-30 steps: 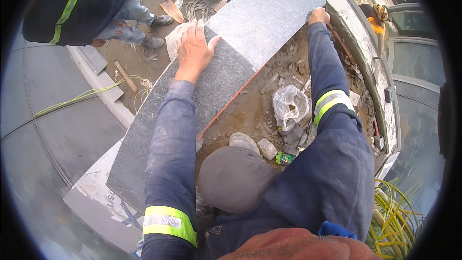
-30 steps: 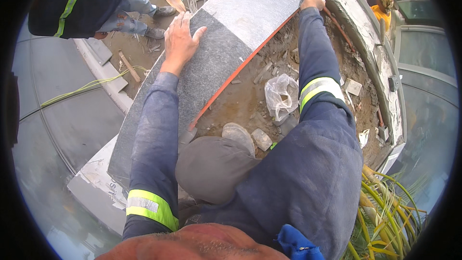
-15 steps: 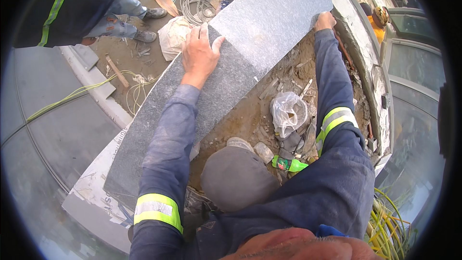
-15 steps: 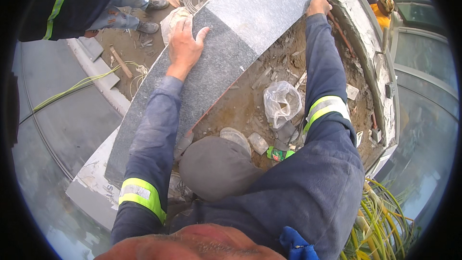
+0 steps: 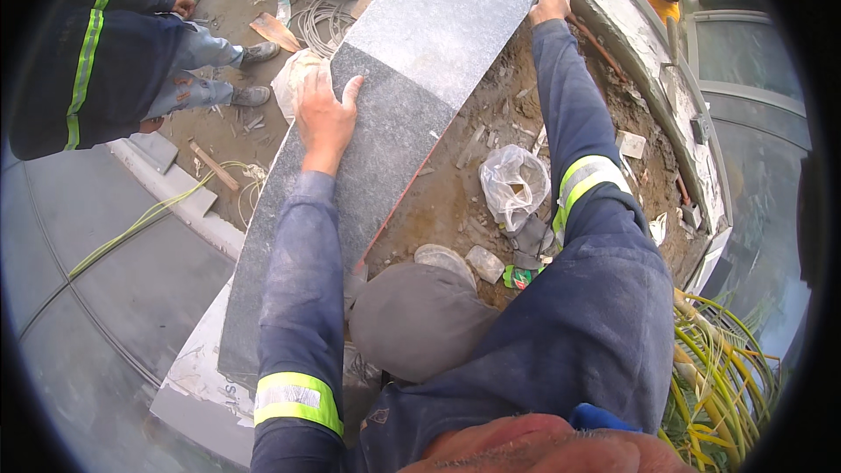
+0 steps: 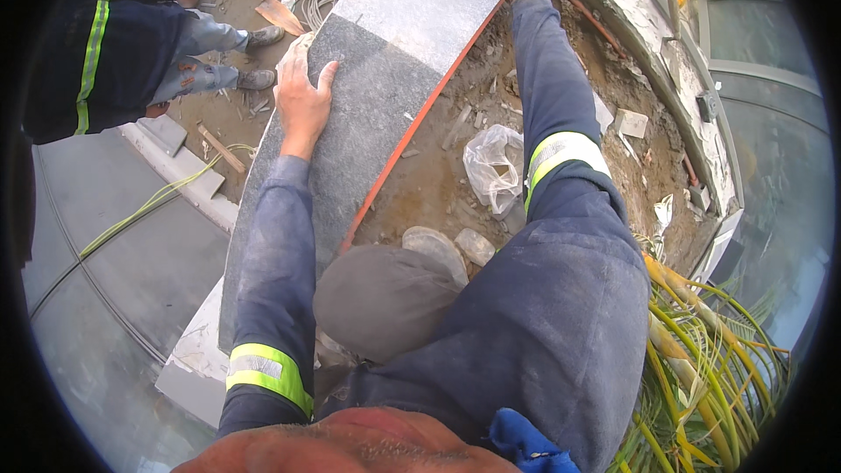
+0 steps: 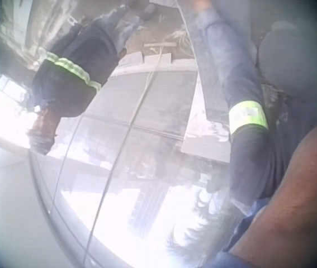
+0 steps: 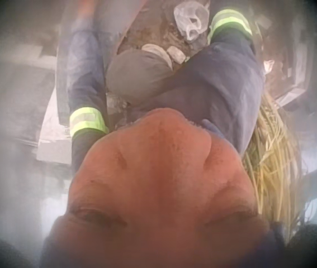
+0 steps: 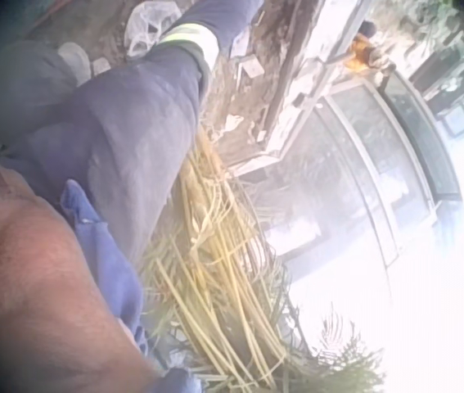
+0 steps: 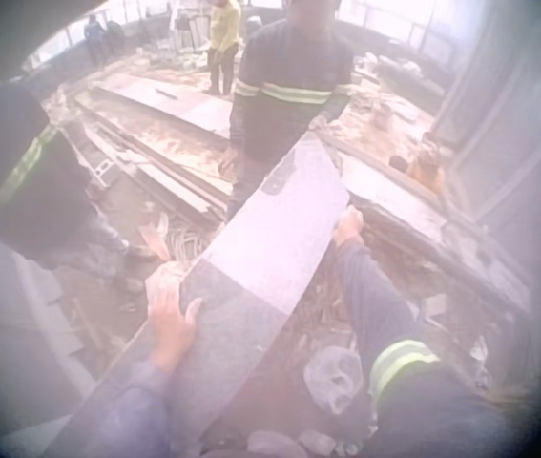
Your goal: The person kneels on the ground and positions a large stone slab onto a prepared base. They use a trowel to apply adhesive or grout into the joints between slabs, then smooth the surface with a cloth. The person also uses a small tube to apply sealant into the joints.
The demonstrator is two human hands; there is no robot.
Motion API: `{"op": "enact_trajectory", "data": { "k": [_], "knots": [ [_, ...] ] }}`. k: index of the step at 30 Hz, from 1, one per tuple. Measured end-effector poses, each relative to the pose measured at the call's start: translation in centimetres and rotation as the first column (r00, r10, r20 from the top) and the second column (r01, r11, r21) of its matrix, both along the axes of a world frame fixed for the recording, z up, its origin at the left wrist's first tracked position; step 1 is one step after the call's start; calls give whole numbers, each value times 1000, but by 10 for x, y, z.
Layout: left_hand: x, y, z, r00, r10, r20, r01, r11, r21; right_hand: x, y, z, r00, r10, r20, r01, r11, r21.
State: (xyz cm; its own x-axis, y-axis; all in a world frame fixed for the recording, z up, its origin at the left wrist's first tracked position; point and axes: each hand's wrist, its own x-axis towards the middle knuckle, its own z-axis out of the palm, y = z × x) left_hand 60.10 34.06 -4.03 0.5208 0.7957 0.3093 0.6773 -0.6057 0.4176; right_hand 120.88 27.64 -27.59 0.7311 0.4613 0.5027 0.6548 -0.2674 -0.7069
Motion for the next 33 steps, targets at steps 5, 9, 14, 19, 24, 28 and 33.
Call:
{"op": "enact_trajectory", "data": {
  "k": [5,9,14,19,24,28,33],
  "knots": [
    [0,-2,0,999,-9,42,8,1000,12,19,8,-30,974,179,-139,-127,939,321],
    [0,-2,4,999,16,-51,-18,999,-29,-41,7,52,694,283,-662,183,820,542],
    [2,-2,6,990,32,-140,-38,998,-41,-110,8,137,561,283,-778,294,811,506],
    [1,-2,1,986,33,-161,-39,999,-33,-103,8,132,576,251,-778,258,847,464],
    [1,-2,-5,988,13,-155,-14,1000,-9,-91,2,124,495,140,-857,243,925,291],
    [2,-1,-1,988,10,-154,-18,998,-52,-98,0,123,508,216,-834,242,893,379],
    [2,-2,4,992,8,-126,-17,998,-65,-107,2,135,546,154,-824,247,910,334]
  ]
}}
